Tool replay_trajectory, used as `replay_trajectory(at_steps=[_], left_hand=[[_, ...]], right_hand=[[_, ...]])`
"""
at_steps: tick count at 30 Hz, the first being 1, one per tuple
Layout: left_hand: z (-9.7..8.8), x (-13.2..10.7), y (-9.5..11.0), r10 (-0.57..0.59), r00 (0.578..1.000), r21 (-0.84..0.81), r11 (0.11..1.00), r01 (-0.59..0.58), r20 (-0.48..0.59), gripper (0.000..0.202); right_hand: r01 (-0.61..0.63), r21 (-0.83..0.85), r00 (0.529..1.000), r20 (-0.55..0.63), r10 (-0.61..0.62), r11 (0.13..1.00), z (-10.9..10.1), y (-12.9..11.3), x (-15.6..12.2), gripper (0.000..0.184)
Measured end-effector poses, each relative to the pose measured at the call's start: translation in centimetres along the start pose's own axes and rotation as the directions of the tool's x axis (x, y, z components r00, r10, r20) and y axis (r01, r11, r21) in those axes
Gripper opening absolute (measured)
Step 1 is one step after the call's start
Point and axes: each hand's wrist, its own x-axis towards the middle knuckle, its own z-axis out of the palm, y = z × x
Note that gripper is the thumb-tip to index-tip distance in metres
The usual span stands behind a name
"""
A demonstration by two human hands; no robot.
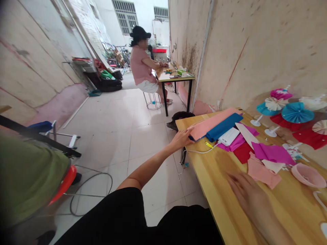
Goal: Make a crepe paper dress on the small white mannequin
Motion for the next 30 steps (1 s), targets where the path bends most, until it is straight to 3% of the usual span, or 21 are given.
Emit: replay_trajectory(at_steps=[2, 4, 6, 10, 15, 20, 25, 30], left_hand=[[0.5, -0.1, 0.1, 0.023, 1.0, -0.02, 1.0, -0.023, 0.013, 0.064], [0.9, 0.0, -0.1, 0.044, 0.999, -0.035, 0.998, -0.043, 0.025, 0.048], [1.1, 0.2, -0.7, 0.071, 0.997, -0.048, 0.996, -0.069, 0.035, 0.035], [1.3, 0.1, -1.8, 0.14, 0.989, -0.088, 0.987, -0.136, 0.041, 0.031], [1.7, 0.2, -2.4, 0.18, 0.983, -0.141, 0.974, -0.175, 0.021, 0.037], [2.4, 0.9, -2.5, 0.202, 0.979, -0.111, 0.973, -0.203, -0.02, 0.037], [2.4, 1.7, -2.3, 0.204, 0.979, 0.041, 0.978, -0.205, 0.025, 0.045], [2.1, 2.4, -1.4, 0.176, 0.983, 0.18, 0.967, -0.181, 0.047, 0.034]], right_hand=[[0.112, -0.07, 0.985, 0.143, -0.101, 0.991, 4.5, -1.2, 5.3, 0.034], [0.096, -0.242, 0.979, 0.196, -0.048, 0.965, 8.7, -2.0, 10.5, 0.039], [0.057, -0.283, 0.979, 0.206, 0.002, 0.957, 12.1, -2.1, 14.1, 0.036], [-0.023, -0.347, 0.981, 0.174, 0.089, 0.938, 16.0, -0.6, 15.9, 0.033], [-0.087, -0.384, 0.989, 0.081, 0.127, 0.919, 17.1, 0.1, 14.3, 0.043], [-0.124, -0.363, 0.992, -0.019, 0.126, 0.923, 17.0, -0.1, 14.7, 0.046], [-0.133, -0.193, 0.987, -0.119, 0.111, 0.972, 17.1, 0.3, 14.9, 0.045], [-0.132, -0.098, 0.981, -0.153, 0.116, 0.986, 17.9, 1.2, 14.6, 0.044]])
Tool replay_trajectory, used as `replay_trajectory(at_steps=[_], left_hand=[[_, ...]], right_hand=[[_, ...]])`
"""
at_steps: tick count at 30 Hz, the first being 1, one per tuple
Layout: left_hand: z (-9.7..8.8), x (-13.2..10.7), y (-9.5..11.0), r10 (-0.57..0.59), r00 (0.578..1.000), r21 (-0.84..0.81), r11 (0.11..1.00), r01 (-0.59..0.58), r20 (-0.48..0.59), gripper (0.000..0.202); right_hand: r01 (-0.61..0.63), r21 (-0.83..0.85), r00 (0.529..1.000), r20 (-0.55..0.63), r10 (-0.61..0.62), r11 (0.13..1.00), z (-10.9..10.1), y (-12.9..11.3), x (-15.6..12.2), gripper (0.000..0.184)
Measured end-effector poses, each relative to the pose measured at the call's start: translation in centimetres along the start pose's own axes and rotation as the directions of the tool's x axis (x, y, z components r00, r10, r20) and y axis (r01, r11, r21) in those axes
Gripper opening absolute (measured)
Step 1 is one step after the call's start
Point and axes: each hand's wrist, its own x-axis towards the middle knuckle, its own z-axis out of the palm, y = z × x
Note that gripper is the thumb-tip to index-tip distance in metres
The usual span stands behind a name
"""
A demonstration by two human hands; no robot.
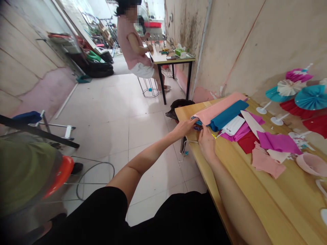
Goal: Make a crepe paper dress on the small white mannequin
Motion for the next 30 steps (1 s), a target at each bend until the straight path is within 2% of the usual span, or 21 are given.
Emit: replay_trajectory(at_steps=[5, 11, 19, 23, 26, 30], left_hand=[[0.2, 0.6, 0.6, 0.016, 1.0, 0.137, 0.99, -0.017, 0.009, 0.024], [0.3, 0.5, 0.5, 0.111, 0.994, 0.23, 0.967, -0.11, 0.01, 0.028], [-2.1, -0.7, -0.1, 0.304, 0.953, 0.22, 0.929, -0.298, 0.005, 0.028], [-2.7, -1.1, -0.6, 0.255, 0.963, 0.048, 0.967, -0.251, -0.092, 0.025], [-2.6, -1.3, -0.2, 0.2, 0.971, -0.014, 0.979, -0.204, -0.133, 0.025], [-2.1, -2.0, 0.5, 0.114, 0.976, -0.114, 0.984, -0.136, -0.183, 0.024]], right_hand=[[-0.036, 0.055, 0.999, -0.024, 0.037, 0.998, 0.7, 0.9, -0.1, 0.042], [-0.054, 0.065, 0.997, -0.047, 0.057, 0.996, 1.1, 1.5, 0.3, 0.037], [-0.077, -0.014, 0.997, 0.004, 0.077, 0.997, 1.1, 1.5, 0.3, 0.034], [-0.071, -0.085, 0.996, 0.048, 0.076, 0.994, 0.8, 0.6, 0.1, 0.043], [-0.069, -0.141, 0.995, 0.062, 0.079, 0.988, 0.6, -0.2, 0.0, 0.049], [-0.072, -0.195, 0.995, 0.059, 0.085, 0.978, 0.2, -0.5, 0.4, 0.036]])
